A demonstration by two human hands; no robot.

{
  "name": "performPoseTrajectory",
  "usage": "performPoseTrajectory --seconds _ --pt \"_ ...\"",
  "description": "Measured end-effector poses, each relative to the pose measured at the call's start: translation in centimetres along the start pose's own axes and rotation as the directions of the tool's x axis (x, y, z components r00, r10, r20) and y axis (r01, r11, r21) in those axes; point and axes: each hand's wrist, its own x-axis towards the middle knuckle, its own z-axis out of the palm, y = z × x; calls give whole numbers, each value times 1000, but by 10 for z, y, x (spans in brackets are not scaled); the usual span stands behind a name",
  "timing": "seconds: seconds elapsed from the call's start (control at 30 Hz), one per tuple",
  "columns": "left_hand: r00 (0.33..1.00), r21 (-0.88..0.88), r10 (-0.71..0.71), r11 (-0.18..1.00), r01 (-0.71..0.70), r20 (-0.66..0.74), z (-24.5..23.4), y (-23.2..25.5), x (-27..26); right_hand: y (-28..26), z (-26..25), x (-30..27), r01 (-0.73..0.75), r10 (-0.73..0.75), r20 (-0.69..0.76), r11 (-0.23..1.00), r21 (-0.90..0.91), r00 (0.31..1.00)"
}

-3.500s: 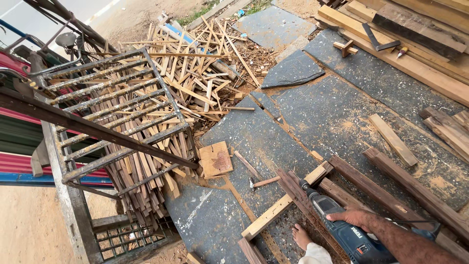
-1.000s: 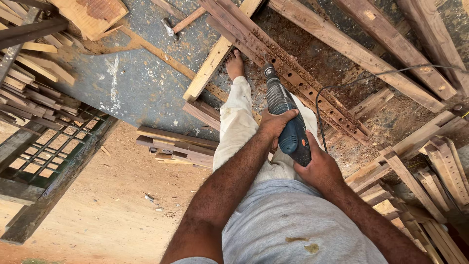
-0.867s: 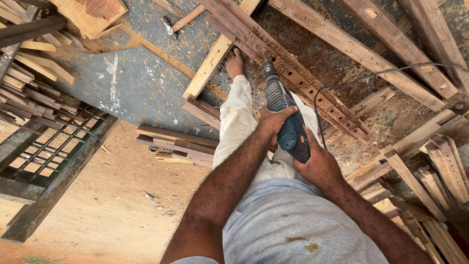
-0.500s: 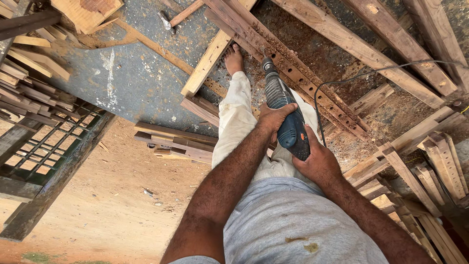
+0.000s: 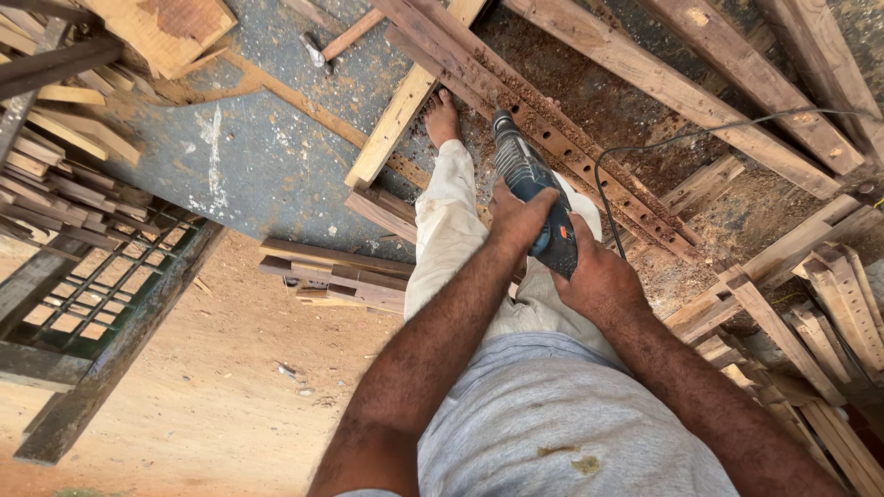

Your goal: The person uses a corded drill to bore holes into a wooden frame. They hold the drill with both hands and drill multiple holes along the length of the frame, which is positioned on the ground.

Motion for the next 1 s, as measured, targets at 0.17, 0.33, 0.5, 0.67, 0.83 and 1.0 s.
performPoseTrajectory --seconds 0.17,0.33,0.5,0.67,0.83,1.0 --pt "994 476 106 873 -106 28 2 17 -47 -9 -4 3 -66 64 55 997 35 996" --pt "995 577 98 812 -89 16 -1 37 -55 -12 -3 5 -61 56 54 993 101 997" --pt "991 613 129 786 -81 -34 3 46 -53 -12 -9 7 -60 45 100 986 157 994" --pt "986 586 133 809 -49 -102 8 36 -50 -8 -16 7 -3 -13 123 992 130 992" --pt "963 478 208 872 -103 -171 7 35 -41 -8 -37 16 71 -66 186 997 -20 980" --pt "966 431 151 901 -46 -212 6 35 -37 -13 -52 14 103 -85 222 992 -71 971"
